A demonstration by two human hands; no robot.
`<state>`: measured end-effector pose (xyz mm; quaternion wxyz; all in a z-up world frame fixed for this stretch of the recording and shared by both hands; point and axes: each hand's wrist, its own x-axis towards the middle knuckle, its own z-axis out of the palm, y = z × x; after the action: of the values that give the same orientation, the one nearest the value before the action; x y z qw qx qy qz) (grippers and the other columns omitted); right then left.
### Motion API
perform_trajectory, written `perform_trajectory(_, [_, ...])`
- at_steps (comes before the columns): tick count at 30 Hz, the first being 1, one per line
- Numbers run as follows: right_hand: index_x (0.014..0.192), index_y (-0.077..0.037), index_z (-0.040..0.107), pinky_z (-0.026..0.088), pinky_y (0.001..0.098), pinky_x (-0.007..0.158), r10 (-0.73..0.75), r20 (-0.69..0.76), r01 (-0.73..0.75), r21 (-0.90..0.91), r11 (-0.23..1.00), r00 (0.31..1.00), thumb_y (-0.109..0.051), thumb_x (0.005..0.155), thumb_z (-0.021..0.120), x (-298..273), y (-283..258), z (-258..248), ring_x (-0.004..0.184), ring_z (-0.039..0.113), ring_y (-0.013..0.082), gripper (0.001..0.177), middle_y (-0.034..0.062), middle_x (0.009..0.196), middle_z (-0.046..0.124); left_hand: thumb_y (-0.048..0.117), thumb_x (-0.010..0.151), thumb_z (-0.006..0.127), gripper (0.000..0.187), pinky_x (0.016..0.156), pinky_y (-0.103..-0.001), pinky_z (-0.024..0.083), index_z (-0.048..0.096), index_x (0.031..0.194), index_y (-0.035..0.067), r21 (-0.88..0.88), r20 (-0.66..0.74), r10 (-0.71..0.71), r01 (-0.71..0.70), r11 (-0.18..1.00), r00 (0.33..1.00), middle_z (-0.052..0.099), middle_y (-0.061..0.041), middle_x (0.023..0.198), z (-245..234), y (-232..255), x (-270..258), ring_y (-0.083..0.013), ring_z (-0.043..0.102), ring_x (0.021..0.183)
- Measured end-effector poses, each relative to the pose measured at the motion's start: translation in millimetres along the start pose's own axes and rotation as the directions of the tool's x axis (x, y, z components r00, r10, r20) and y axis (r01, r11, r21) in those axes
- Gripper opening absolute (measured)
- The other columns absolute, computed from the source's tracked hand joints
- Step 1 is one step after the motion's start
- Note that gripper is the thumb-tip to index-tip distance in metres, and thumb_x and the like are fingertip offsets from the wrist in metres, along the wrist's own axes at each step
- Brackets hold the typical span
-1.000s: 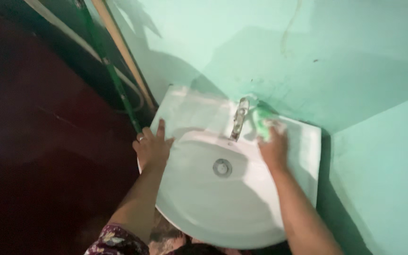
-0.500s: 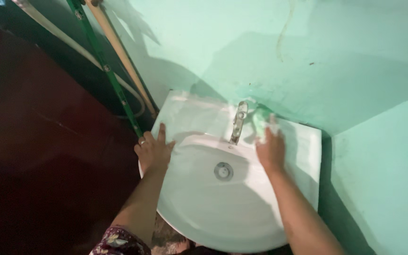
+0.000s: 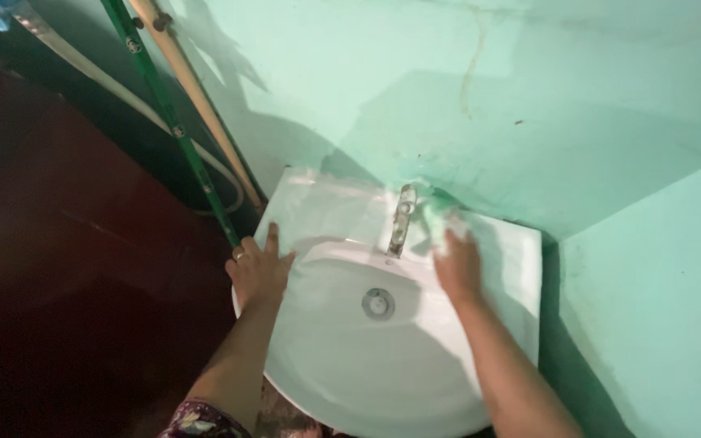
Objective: The person scrubs a white ceramic sink and its metal faucet with a green sponge.
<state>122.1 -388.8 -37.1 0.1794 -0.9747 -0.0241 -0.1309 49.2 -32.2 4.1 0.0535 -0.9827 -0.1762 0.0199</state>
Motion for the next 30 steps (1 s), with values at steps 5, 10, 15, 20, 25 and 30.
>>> perform_trajectory(5, [0.123,0.001,0.064,0.049,0.0514,0.102,-0.087,0.049,0.082,0.094,0.992,0.995,-0.013,0.078,0.076,-17,-19,-10,0.124,0.054,0.0456,0.049,0.018,0.153,0.048,0.065,0.098,0.046,0.073,0.09,-0.046,0.046,0.03,0.161,0.033,0.017,0.009,0.015,-0.016,1.0,1.0,0.052,-0.016,0.121,-6,-3,0,-0.0322,0.057,0.108])
perform_trajectory(10, [0.127,-0.003,0.063,0.047,0.0515,0.1,-0.133,0.023,0.134,-0.041,0.99,0.991,-0.02,0.079,0.077,-52,-4,-57,0.126,0.053,0.041,0.053,0.0109,0.159,0.043,0.064,0.098,0.047,0.074,0.092,-0.045,0.046,0.03,0.163,0.032,-0.018,0.061,-0.004,0.005,1.0,0.998,0.052,-0.016,0.124,-7,-1,2,-0.0324,0.057,0.111])
perform_trajectory(15, [0.131,-0.004,0.062,0.046,0.0517,0.104,-0.049,-0.059,0.047,-0.034,0.998,0.997,-0.023,0.086,0.075,-24,-2,-35,0.128,0.054,0.0405,0.05,0.0136,0.157,0.047,0.065,0.097,0.048,0.074,0.093,-0.046,0.045,0.03,0.162,0.033,-0.011,0.035,0.001,-0.001,1.0,0.999,0.052,-0.017,0.124,-9,1,3,-0.0338,0.056,0.114])
perform_trajectory(20, [0.135,-0.006,0.063,0.044,0.0541,0.105,-0.014,-0.047,0.008,-0.111,0.994,0.999,-0.029,0.078,0.082,1,-19,1,0.129,0.05,0.0459,0.065,0.0244,0.141,0.05,0.065,0.097,0.048,0.075,0.092,-0.045,0.046,0.03,0.162,0.032,-0.005,0.047,0.0,0.0,1.0,0.999,0.052,-0.018,0.126,-3,0,2,-0.0346,0.055,0.115])
perform_trajectory(25, [0.126,-0.006,0.061,0.048,0.0521,0.102,0.009,0.108,-0.001,-0.074,0.997,0.994,-0.027,0.085,0.077,-38,-48,-14,0.13,0.053,0.0427,0.048,0.0166,0.166,0.045,0.066,0.095,0.048,0.075,0.092,-0.046,0.045,0.031,0.16,0.031,-0.009,-0.023,0.006,-0.006,1.0,1.0,0.052,-0.018,0.124,5,1,6,-0.0359,0.055,0.114])
perform_trajectory(30, [0.13,-0.006,0.061,0.043,0.054,0.106,0.004,0.071,-0.002,-0.03,1.0,0.997,-0.023,0.082,0.078,-9,-40,-7,0.131,0.05,0.047,0.054,0.027,0.147,0.051,0.064,0.099,0.046,0.073,0.089,-0.044,0.045,0.029,0.163,0.032,0.015,0.052,0.004,-0.005,1.0,0.999,0.051,-0.018,0.123,5,1,5,-0.0336,0.056,0.109])
